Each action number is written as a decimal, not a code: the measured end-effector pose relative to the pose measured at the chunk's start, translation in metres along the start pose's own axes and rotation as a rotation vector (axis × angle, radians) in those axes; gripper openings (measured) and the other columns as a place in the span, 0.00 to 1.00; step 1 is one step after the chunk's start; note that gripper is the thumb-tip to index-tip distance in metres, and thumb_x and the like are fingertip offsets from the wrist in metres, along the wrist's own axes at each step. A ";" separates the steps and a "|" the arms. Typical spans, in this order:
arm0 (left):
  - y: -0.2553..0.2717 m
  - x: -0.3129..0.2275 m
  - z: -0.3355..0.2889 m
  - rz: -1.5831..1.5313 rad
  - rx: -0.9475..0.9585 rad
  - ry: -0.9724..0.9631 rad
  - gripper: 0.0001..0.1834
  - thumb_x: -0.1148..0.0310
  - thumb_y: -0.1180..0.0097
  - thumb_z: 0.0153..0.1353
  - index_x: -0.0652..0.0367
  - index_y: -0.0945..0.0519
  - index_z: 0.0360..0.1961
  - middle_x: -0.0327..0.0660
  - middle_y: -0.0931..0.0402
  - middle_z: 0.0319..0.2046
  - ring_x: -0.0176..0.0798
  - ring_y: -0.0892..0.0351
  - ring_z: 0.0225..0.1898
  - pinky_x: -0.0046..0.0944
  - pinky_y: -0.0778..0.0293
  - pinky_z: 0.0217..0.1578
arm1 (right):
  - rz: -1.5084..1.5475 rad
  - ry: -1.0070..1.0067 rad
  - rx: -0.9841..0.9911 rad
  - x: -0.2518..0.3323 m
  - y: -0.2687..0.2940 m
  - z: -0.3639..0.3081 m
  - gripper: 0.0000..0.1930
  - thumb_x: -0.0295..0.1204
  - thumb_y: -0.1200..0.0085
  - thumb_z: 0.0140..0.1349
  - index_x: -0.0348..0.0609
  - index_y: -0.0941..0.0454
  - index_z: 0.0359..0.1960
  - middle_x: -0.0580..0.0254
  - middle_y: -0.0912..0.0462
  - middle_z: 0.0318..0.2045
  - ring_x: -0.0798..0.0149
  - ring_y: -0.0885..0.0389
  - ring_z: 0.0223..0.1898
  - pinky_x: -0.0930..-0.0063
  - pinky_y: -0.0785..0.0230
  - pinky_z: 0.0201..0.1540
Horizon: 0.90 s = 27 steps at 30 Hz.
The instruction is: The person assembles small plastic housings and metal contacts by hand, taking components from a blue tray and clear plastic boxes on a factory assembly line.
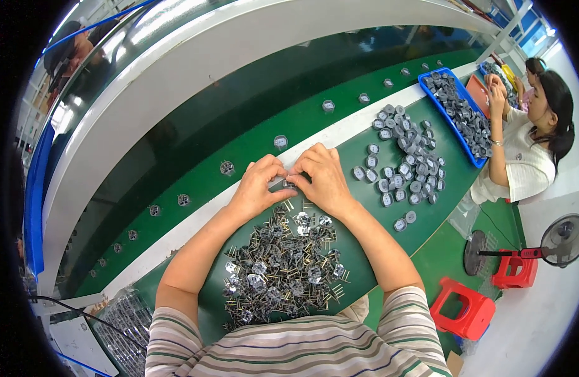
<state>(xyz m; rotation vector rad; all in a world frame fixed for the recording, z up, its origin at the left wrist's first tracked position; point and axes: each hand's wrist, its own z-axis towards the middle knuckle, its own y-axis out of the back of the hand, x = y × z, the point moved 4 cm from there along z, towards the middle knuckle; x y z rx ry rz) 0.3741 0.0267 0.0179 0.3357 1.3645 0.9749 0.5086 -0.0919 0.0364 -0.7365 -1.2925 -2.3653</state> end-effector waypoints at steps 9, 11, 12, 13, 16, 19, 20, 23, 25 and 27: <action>-0.002 -0.001 -0.002 -0.006 -0.012 -0.021 0.21 0.61 0.19 0.49 0.56 0.16 0.41 0.39 0.24 0.41 0.46 0.22 0.50 0.46 0.32 0.51 | -0.016 -0.037 0.059 -0.001 -0.002 -0.004 0.09 0.28 0.27 0.54 0.47 0.18 0.29 0.70 0.17 0.33 0.61 0.22 0.46 0.62 0.39 0.50; -0.002 -0.001 0.000 -0.008 0.002 -0.002 0.21 0.62 0.19 0.49 0.56 0.16 0.40 0.39 0.24 0.41 0.45 0.22 0.50 0.45 0.33 0.51 | -0.070 -0.023 0.049 0.004 0.000 -0.002 0.09 0.29 0.27 0.54 0.47 0.18 0.30 0.70 0.17 0.32 0.61 0.21 0.46 0.62 0.38 0.49; -0.002 -0.001 0.000 -0.009 0.003 -0.003 0.21 0.62 0.19 0.49 0.56 0.16 0.40 0.39 0.24 0.41 0.45 0.22 0.50 0.45 0.33 0.51 | -0.071 -0.024 0.049 0.002 -0.001 -0.003 0.09 0.29 0.27 0.54 0.47 0.18 0.30 0.70 0.17 0.32 0.61 0.21 0.46 0.62 0.38 0.49; -0.002 -0.001 0.000 -0.020 0.000 -0.003 0.21 0.62 0.19 0.49 0.56 0.16 0.40 0.39 0.23 0.41 0.45 0.22 0.50 0.46 0.33 0.51 | -0.087 0.017 0.030 0.001 -0.002 -0.005 0.09 0.28 0.27 0.54 0.47 0.17 0.31 0.70 0.16 0.32 0.61 0.21 0.46 0.63 0.38 0.49; -0.003 0.001 -0.002 -0.046 -0.017 0.004 0.20 0.62 0.20 0.50 0.56 0.15 0.41 0.39 0.23 0.41 0.45 0.22 0.50 0.46 0.33 0.51 | -0.041 -0.015 0.036 -0.002 -0.002 -0.007 0.09 0.27 0.28 0.55 0.48 0.15 0.36 0.69 0.16 0.36 0.60 0.21 0.46 0.63 0.36 0.51; 0.014 0.004 0.001 0.027 -0.125 -0.030 0.20 0.62 0.20 0.50 0.55 0.14 0.41 0.39 0.22 0.42 0.45 0.22 0.51 0.46 0.34 0.52 | 0.190 -0.178 0.125 -0.008 0.011 -0.011 0.12 0.25 0.29 0.57 0.47 0.14 0.43 0.67 0.16 0.40 0.59 0.21 0.48 0.63 0.31 0.53; 0.024 0.005 0.001 0.113 -0.217 -0.070 0.19 0.62 0.21 0.50 0.55 0.13 0.42 0.39 0.21 0.43 0.45 0.22 0.51 0.47 0.34 0.52 | 0.359 -0.270 0.192 -0.011 0.019 -0.015 0.14 0.24 0.30 0.58 0.47 0.13 0.46 0.65 0.17 0.42 0.58 0.22 0.50 0.62 0.29 0.55; 0.055 0.022 0.009 0.332 -0.276 0.132 0.18 0.60 0.20 0.49 0.55 0.11 0.39 0.39 0.20 0.43 0.46 0.22 0.50 0.50 0.35 0.53 | 0.322 -0.065 0.359 0.001 0.036 -0.018 0.14 0.22 0.32 0.60 0.45 0.13 0.47 0.64 0.17 0.45 0.58 0.23 0.54 0.64 0.27 0.56; 0.064 0.035 0.012 0.395 -0.278 0.194 0.18 0.60 0.20 0.49 0.56 0.11 0.39 0.39 0.19 0.43 0.46 0.22 0.50 0.51 0.35 0.53 | 0.315 -0.041 0.440 0.002 0.030 -0.023 0.08 0.23 0.33 0.61 0.45 0.12 0.42 0.64 0.16 0.41 0.58 0.22 0.51 0.65 0.26 0.52; 0.063 0.045 0.011 0.521 -0.245 0.293 0.19 0.59 0.21 0.49 0.56 0.11 0.40 0.39 0.20 0.46 0.47 0.24 0.52 0.53 0.35 0.54 | 0.303 -0.121 0.405 -0.002 0.025 -0.022 0.06 0.23 0.33 0.61 0.44 0.11 0.40 0.62 0.16 0.38 0.57 0.20 0.47 0.62 0.25 0.49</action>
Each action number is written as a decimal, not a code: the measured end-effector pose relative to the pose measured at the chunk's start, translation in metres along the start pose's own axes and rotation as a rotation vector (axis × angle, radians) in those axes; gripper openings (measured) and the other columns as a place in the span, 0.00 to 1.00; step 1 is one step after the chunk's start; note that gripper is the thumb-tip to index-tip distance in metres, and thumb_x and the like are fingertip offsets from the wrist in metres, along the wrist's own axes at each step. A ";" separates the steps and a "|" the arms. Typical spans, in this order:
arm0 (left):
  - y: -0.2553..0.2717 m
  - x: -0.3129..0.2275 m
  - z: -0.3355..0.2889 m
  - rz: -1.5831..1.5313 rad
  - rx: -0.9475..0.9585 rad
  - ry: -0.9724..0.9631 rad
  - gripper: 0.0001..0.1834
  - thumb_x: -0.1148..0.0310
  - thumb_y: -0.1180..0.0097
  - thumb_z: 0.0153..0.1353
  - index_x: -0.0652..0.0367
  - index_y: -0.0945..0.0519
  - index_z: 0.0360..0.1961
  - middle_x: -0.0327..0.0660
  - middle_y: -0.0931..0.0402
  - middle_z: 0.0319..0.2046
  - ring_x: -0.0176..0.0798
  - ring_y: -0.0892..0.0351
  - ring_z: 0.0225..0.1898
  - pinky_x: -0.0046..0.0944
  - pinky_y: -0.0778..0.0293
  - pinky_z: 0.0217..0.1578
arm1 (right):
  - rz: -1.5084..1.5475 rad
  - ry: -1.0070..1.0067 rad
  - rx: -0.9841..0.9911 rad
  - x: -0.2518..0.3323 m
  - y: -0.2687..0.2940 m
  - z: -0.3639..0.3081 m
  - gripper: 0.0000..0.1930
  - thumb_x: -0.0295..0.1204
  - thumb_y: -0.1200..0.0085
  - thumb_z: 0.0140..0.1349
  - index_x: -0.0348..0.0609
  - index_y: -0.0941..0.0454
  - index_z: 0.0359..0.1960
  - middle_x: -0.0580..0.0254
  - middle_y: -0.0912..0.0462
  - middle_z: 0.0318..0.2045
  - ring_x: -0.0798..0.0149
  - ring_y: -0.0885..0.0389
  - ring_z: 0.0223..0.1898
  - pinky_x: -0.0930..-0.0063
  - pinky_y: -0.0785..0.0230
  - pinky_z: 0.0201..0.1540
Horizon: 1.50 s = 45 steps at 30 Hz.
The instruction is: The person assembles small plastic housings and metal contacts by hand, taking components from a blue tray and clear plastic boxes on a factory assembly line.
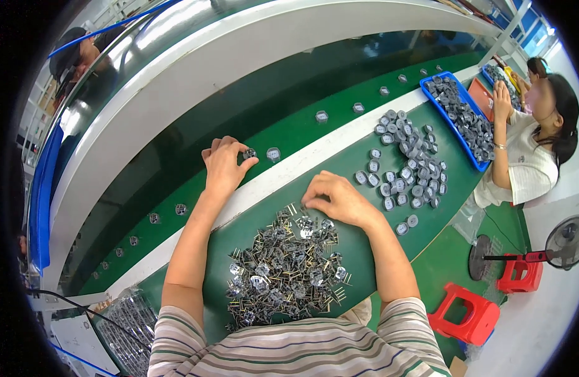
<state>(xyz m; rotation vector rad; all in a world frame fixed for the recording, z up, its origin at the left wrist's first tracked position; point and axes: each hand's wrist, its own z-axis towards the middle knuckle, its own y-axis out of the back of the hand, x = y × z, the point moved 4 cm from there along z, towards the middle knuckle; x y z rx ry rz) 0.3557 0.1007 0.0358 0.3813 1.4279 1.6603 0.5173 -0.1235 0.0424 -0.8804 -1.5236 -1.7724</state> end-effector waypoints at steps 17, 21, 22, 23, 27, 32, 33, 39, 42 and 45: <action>0.004 -0.063 -0.020 -0.297 0.044 -0.329 0.15 0.63 0.22 0.51 0.52 0.11 0.40 0.35 0.21 0.42 0.41 0.27 0.52 0.46 0.41 0.54 | -0.284 -0.011 -0.378 0.001 0.005 0.007 0.07 0.24 0.33 0.61 0.40 0.15 0.40 0.59 0.17 0.37 0.53 0.17 0.47 0.57 0.24 0.48; -0.023 -0.067 -0.038 -0.444 0.239 -0.338 0.17 0.62 0.20 0.51 0.50 0.12 0.41 0.35 0.21 0.41 0.42 0.25 0.50 0.45 0.39 0.53 | -0.217 -0.104 -0.342 -0.015 0.000 0.013 0.07 0.26 0.30 0.58 0.40 0.14 0.36 0.61 0.17 0.35 0.53 0.18 0.45 0.59 0.24 0.47; -0.026 -0.065 -0.039 -0.465 0.236 -0.323 0.17 0.62 0.20 0.50 0.51 0.12 0.41 0.36 0.22 0.41 0.42 0.25 0.49 0.45 0.39 0.53 | -0.052 -0.153 -0.347 -0.014 0.000 0.015 0.07 0.26 0.29 0.57 0.41 0.14 0.35 0.62 0.16 0.35 0.54 0.19 0.45 0.60 0.24 0.47; -0.028 -0.067 -0.039 -0.489 0.236 -0.313 0.18 0.62 0.20 0.50 0.51 0.12 0.41 0.36 0.22 0.40 0.42 0.24 0.49 0.45 0.39 0.52 | 0.111 -0.206 -0.354 -0.013 -0.001 0.015 0.07 0.26 0.28 0.56 0.42 0.14 0.34 0.63 0.16 0.34 0.55 0.19 0.45 0.61 0.25 0.46; -0.030 -0.069 -0.041 -0.498 0.224 -0.314 0.19 0.61 0.20 0.50 0.52 0.13 0.41 0.36 0.23 0.40 0.42 0.24 0.48 0.44 0.38 0.52 | -0.062 -0.021 -0.362 -0.016 -0.013 0.018 0.07 0.27 0.27 0.56 0.44 0.14 0.34 0.64 0.16 0.33 0.56 0.20 0.44 0.63 0.28 0.46; -0.030 -0.069 -0.041 -0.501 0.230 -0.312 0.19 0.62 0.20 0.50 0.52 0.12 0.43 0.35 0.23 0.40 0.41 0.24 0.49 0.44 0.38 0.53 | -0.427 0.165 -0.411 0.003 -0.013 0.018 0.07 0.25 0.27 0.54 0.45 0.15 0.32 0.68 0.16 0.35 0.59 0.21 0.43 0.65 0.35 0.47; -0.029 -0.069 -0.041 -0.501 0.231 -0.312 0.19 0.62 0.20 0.50 0.52 0.12 0.43 0.35 0.23 0.40 0.41 0.24 0.49 0.44 0.38 0.53 | -0.427 0.165 -0.412 0.003 -0.014 0.019 0.07 0.25 0.27 0.54 0.45 0.15 0.32 0.68 0.16 0.35 0.59 0.21 0.43 0.65 0.35 0.47; -0.030 -0.070 -0.041 -0.497 0.245 -0.308 0.20 0.64 0.20 0.50 0.53 0.11 0.44 0.35 0.22 0.41 0.40 0.24 0.50 0.44 0.38 0.54 | -0.404 0.152 -0.396 -0.004 -0.021 0.015 0.08 0.27 0.29 0.53 0.47 0.14 0.34 0.69 0.16 0.36 0.60 0.21 0.45 0.62 0.35 0.45; -0.029 -0.068 -0.037 -0.548 0.212 -0.329 0.18 0.63 0.20 0.49 0.53 0.11 0.41 0.36 0.23 0.39 0.41 0.24 0.49 0.47 0.39 0.52 | -0.342 0.117 -0.398 -0.002 -0.018 0.012 0.11 0.26 0.30 0.55 0.47 0.14 0.39 0.67 0.16 0.38 0.57 0.21 0.45 0.59 0.33 0.46; -0.013 -0.055 -0.027 -0.414 0.070 -0.356 0.16 0.64 0.21 0.50 0.53 0.11 0.40 0.36 0.23 0.40 0.42 0.25 0.49 0.47 0.38 0.52 | -0.527 0.017 -0.511 0.006 0.011 -0.004 0.16 0.26 0.30 0.56 0.45 0.16 0.47 0.60 0.16 0.40 0.51 0.21 0.49 0.55 0.32 0.51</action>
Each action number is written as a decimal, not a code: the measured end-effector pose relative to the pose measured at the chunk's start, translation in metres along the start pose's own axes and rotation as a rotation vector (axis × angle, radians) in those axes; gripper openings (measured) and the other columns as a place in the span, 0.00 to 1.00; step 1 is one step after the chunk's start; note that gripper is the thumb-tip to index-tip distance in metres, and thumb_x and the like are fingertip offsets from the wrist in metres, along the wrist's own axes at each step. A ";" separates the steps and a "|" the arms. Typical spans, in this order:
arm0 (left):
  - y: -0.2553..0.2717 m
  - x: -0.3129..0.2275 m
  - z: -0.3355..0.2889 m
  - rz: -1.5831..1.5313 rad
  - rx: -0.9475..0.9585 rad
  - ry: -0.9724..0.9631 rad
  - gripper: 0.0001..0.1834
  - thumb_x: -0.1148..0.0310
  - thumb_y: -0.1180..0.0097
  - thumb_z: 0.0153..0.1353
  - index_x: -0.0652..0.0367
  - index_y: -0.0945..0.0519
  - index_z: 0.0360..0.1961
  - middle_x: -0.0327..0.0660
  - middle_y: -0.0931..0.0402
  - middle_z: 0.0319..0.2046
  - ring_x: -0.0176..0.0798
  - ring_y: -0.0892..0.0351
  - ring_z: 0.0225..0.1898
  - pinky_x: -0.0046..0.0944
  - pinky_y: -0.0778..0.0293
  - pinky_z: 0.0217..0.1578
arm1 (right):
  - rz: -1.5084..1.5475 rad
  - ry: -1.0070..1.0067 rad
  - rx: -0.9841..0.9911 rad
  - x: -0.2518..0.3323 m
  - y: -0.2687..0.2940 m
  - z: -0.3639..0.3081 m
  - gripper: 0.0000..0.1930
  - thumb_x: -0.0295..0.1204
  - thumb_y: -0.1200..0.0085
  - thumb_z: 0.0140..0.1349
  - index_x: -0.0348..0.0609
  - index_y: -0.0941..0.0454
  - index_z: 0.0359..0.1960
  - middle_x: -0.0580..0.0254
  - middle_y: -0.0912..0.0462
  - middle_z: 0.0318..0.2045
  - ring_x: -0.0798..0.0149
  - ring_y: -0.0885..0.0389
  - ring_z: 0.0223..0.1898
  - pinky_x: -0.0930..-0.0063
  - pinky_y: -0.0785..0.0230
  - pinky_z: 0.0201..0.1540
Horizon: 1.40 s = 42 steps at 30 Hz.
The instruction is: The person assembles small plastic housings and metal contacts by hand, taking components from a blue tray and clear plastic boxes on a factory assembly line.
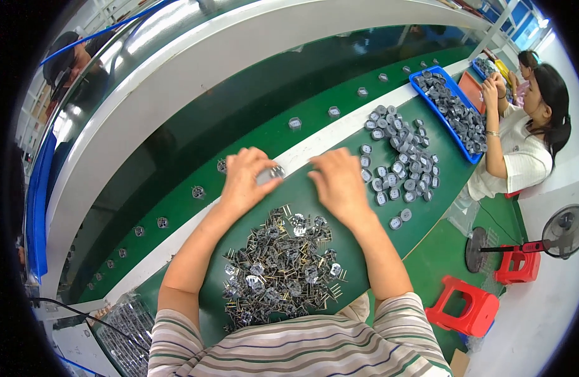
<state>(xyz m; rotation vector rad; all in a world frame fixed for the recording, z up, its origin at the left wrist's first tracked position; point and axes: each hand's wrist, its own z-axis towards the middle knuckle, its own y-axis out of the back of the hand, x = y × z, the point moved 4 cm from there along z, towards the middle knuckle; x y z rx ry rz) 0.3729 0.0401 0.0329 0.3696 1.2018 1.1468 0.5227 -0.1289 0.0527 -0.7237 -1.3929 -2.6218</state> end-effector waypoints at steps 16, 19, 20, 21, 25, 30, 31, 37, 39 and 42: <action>0.018 -0.008 0.006 -0.034 0.146 -0.002 0.22 0.71 0.32 0.63 0.51 0.17 0.59 0.40 0.24 0.57 0.46 0.29 0.59 0.49 0.40 0.59 | 0.078 -0.019 0.049 0.013 -0.012 -0.004 0.11 0.29 0.28 0.55 0.43 0.12 0.40 0.62 0.18 0.36 0.54 0.22 0.44 0.58 0.34 0.47; 0.016 -0.016 0.006 -0.092 0.243 0.014 0.21 0.73 0.35 0.65 0.50 0.17 0.59 0.39 0.24 0.58 0.46 0.29 0.61 0.50 0.41 0.63 | 0.326 0.101 0.214 0.031 -0.013 -0.005 0.08 0.28 0.29 0.55 0.48 0.12 0.38 0.66 0.20 0.36 0.57 0.24 0.46 0.59 0.34 0.50; 0.014 -0.017 0.005 -0.113 0.266 0.020 0.21 0.73 0.35 0.65 0.50 0.17 0.59 0.39 0.24 0.59 0.46 0.29 0.61 0.50 0.42 0.64 | 0.325 0.100 0.212 0.032 -0.015 -0.008 0.08 0.28 0.29 0.55 0.48 0.12 0.38 0.66 0.20 0.36 0.57 0.24 0.46 0.59 0.34 0.50; 0.013 -0.016 0.004 -0.114 0.266 0.017 0.21 0.73 0.35 0.65 0.50 0.17 0.59 0.39 0.24 0.59 0.46 0.29 0.61 0.50 0.42 0.64 | 0.284 0.138 0.269 0.032 -0.022 -0.011 0.08 0.28 0.29 0.56 0.48 0.12 0.37 0.66 0.19 0.36 0.57 0.24 0.46 0.60 0.34 0.50; 0.015 -0.015 0.002 -0.135 0.342 0.027 0.21 0.75 0.35 0.64 0.50 0.16 0.58 0.39 0.24 0.59 0.46 0.29 0.63 0.51 0.42 0.65 | 0.316 -0.031 0.265 0.016 -0.015 -0.009 0.07 0.27 0.30 0.58 0.45 0.12 0.37 0.64 0.17 0.35 0.58 0.20 0.40 0.60 0.28 0.44; 0.023 -0.016 -0.001 -0.163 0.530 0.024 0.21 0.77 0.32 0.60 0.53 0.16 0.56 0.39 0.22 0.55 0.46 0.26 0.62 0.49 0.36 0.64 | 0.372 -0.336 0.225 0.006 -0.018 -0.014 0.06 0.27 0.32 0.61 0.42 0.13 0.38 0.61 0.17 0.23 0.57 0.18 0.34 0.58 0.24 0.38; 0.018 -0.013 -0.001 -0.185 0.503 0.017 0.22 0.77 0.31 0.59 0.54 0.16 0.56 0.40 0.21 0.53 0.47 0.25 0.61 0.49 0.33 0.63 | 0.289 -0.242 0.220 0.004 -0.022 -0.016 0.06 0.27 0.31 0.60 0.43 0.13 0.37 0.63 0.17 0.21 0.56 0.18 0.34 0.57 0.24 0.37; -0.001 -0.021 -0.003 -0.243 0.364 -0.027 0.23 0.79 0.31 0.57 0.55 0.17 0.55 0.41 0.18 0.51 0.50 0.23 0.59 0.50 0.29 0.63 | 0.308 -0.197 0.307 0.000 -0.005 -0.010 0.08 0.26 0.33 0.60 0.45 0.13 0.41 0.62 0.19 0.31 0.54 0.21 0.41 0.58 0.26 0.45; 0.000 -0.025 -0.002 -0.257 0.350 -0.037 0.23 0.79 0.32 0.58 0.54 0.17 0.55 0.41 0.18 0.52 0.49 0.24 0.60 0.50 0.30 0.64 | 0.330 -0.121 0.297 0.002 -0.006 -0.011 0.09 0.26 0.33 0.60 0.46 0.13 0.43 0.62 0.20 0.35 0.54 0.22 0.43 0.59 0.27 0.48; 0.003 -0.026 -0.002 -0.188 0.424 -0.028 0.23 0.81 0.34 0.58 0.54 0.17 0.55 0.40 0.18 0.54 0.49 0.26 0.63 0.51 0.33 0.66 | 0.315 -0.032 0.309 0.002 -0.010 -0.011 0.11 0.26 0.31 0.58 0.46 0.13 0.44 0.63 0.21 0.39 0.54 0.24 0.45 0.59 0.29 0.51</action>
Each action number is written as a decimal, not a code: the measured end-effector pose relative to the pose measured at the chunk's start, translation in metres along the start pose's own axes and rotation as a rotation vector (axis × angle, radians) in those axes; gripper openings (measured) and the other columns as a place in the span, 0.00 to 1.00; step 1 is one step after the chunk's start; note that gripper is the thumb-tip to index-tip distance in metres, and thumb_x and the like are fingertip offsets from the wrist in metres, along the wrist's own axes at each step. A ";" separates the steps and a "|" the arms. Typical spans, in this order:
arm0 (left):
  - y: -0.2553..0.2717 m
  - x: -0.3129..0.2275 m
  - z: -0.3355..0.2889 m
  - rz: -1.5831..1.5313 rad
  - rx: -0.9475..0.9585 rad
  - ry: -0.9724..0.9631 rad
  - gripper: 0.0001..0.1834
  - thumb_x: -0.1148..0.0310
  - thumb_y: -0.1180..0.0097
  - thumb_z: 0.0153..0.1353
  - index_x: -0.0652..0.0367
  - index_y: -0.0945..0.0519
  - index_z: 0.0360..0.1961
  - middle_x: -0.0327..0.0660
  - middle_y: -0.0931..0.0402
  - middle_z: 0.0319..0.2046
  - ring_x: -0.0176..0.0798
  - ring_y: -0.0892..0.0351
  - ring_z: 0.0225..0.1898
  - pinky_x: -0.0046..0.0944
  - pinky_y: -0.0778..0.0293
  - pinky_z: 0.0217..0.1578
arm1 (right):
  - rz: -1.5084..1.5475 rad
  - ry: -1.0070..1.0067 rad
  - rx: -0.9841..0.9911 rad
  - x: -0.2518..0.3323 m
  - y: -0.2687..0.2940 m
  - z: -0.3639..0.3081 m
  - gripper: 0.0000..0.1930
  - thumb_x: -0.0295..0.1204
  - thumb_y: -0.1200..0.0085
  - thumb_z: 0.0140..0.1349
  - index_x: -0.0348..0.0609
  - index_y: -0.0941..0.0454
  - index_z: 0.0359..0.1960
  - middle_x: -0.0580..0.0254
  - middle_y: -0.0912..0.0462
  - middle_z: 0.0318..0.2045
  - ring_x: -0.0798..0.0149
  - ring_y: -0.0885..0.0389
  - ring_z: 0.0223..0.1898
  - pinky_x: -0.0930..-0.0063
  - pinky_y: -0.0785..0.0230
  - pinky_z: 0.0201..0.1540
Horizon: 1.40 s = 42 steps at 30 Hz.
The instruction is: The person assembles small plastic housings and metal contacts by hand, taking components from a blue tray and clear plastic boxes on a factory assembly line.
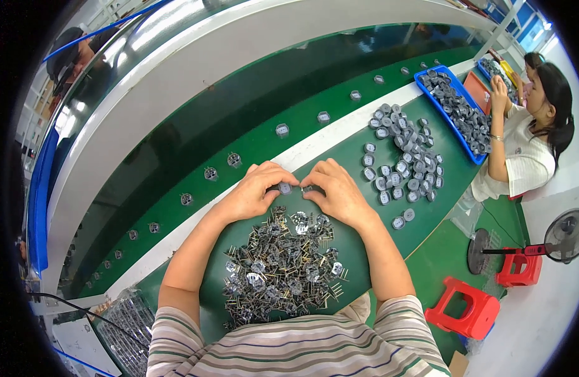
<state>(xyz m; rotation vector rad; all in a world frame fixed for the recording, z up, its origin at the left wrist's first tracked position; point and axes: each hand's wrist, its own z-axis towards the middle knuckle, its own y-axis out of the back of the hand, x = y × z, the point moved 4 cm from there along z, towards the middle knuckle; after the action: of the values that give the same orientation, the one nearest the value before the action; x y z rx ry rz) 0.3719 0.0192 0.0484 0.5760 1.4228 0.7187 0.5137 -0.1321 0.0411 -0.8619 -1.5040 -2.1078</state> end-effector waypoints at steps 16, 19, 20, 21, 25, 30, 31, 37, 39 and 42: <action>-0.011 0.014 0.001 -0.029 -0.260 0.106 0.24 0.66 0.19 0.49 0.58 0.18 0.45 0.43 0.25 0.47 0.50 0.23 0.50 0.49 0.26 0.54 | 0.210 -0.021 -0.228 -0.004 -0.017 0.016 0.06 0.28 0.28 0.57 0.47 0.13 0.33 0.66 0.18 0.32 0.58 0.22 0.42 0.62 0.34 0.50; -0.012 0.022 0.001 -0.071 -0.231 0.106 0.23 0.65 0.18 0.48 0.59 0.18 0.42 0.43 0.26 0.46 0.51 0.23 0.52 0.50 0.26 0.54 | 0.147 0.009 -0.208 -0.009 -0.030 0.020 0.07 0.28 0.28 0.57 0.47 0.14 0.35 0.68 0.18 0.33 0.59 0.22 0.43 0.62 0.35 0.50; -0.012 0.023 0.002 -0.076 -0.221 0.090 0.23 0.66 0.18 0.47 0.59 0.18 0.41 0.43 0.26 0.46 0.51 0.23 0.52 0.49 0.26 0.53 | 0.147 0.009 -0.206 -0.011 -0.032 0.021 0.07 0.28 0.28 0.57 0.47 0.14 0.35 0.68 0.18 0.33 0.59 0.22 0.43 0.62 0.35 0.50; -0.013 0.023 0.002 -0.077 -0.221 0.091 0.23 0.66 0.18 0.47 0.59 0.18 0.41 0.43 0.26 0.46 0.51 0.23 0.52 0.49 0.26 0.53 | 0.122 0.017 -0.217 -0.013 -0.033 0.022 0.07 0.28 0.28 0.56 0.47 0.14 0.35 0.68 0.18 0.34 0.59 0.22 0.43 0.62 0.35 0.49; -0.013 0.026 0.000 -0.072 -0.229 0.084 0.21 0.68 0.19 0.48 0.60 0.18 0.40 0.42 0.26 0.44 0.49 0.22 0.50 0.47 0.25 0.51 | -0.143 0.208 -0.245 0.010 -0.025 0.027 0.08 0.26 0.28 0.54 0.48 0.15 0.34 0.69 0.18 0.35 0.59 0.22 0.44 0.61 0.36 0.47; -0.015 0.024 0.000 -0.068 -0.261 0.067 0.20 0.71 0.20 0.48 0.61 0.18 0.39 0.42 0.26 0.43 0.47 0.22 0.48 0.45 0.24 0.47 | -0.136 0.148 -0.224 0.009 -0.025 0.023 0.08 0.25 0.29 0.53 0.48 0.16 0.33 0.69 0.18 0.34 0.59 0.21 0.43 0.62 0.36 0.45; -0.015 0.024 0.000 -0.069 -0.259 0.078 0.19 0.71 0.20 0.48 0.61 0.18 0.39 0.42 0.25 0.43 0.47 0.22 0.48 0.45 0.23 0.47 | -0.107 0.114 -0.214 0.007 -0.026 0.023 0.08 0.25 0.29 0.53 0.47 0.16 0.32 0.69 0.18 0.33 0.60 0.21 0.43 0.62 0.35 0.45; -0.017 0.026 0.000 -0.076 -0.267 0.079 0.19 0.72 0.20 0.48 0.62 0.18 0.37 0.43 0.24 0.43 0.48 0.20 0.48 0.46 0.22 0.47 | 0.019 0.062 -0.250 0.000 -0.029 0.021 0.06 0.25 0.29 0.53 0.46 0.15 0.31 0.67 0.17 0.30 0.59 0.20 0.41 0.62 0.34 0.43; -0.018 0.027 0.000 -0.088 -0.263 0.077 0.19 0.72 0.20 0.48 0.62 0.18 0.37 0.44 0.24 0.43 0.49 0.20 0.47 0.46 0.22 0.46 | 0.121 -0.032 -0.224 -0.004 -0.032 0.022 0.06 0.25 0.29 0.53 0.46 0.15 0.30 0.66 0.17 0.30 0.59 0.20 0.40 0.61 0.33 0.42; -0.020 0.029 0.000 -0.112 -0.266 0.095 0.19 0.72 0.20 0.47 0.62 0.18 0.37 0.44 0.23 0.42 0.48 0.20 0.46 0.46 0.22 0.46 | 0.184 -0.092 -0.193 -0.007 -0.034 0.023 0.06 0.26 0.29 0.55 0.44 0.15 0.31 0.64 0.17 0.30 0.58 0.20 0.40 0.60 0.31 0.41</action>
<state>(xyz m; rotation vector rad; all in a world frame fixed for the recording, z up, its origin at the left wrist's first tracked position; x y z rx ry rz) 0.3739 0.0275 0.0147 0.2557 1.4064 0.8381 0.5028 -0.0995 0.0184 -1.1351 -1.2248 -2.1248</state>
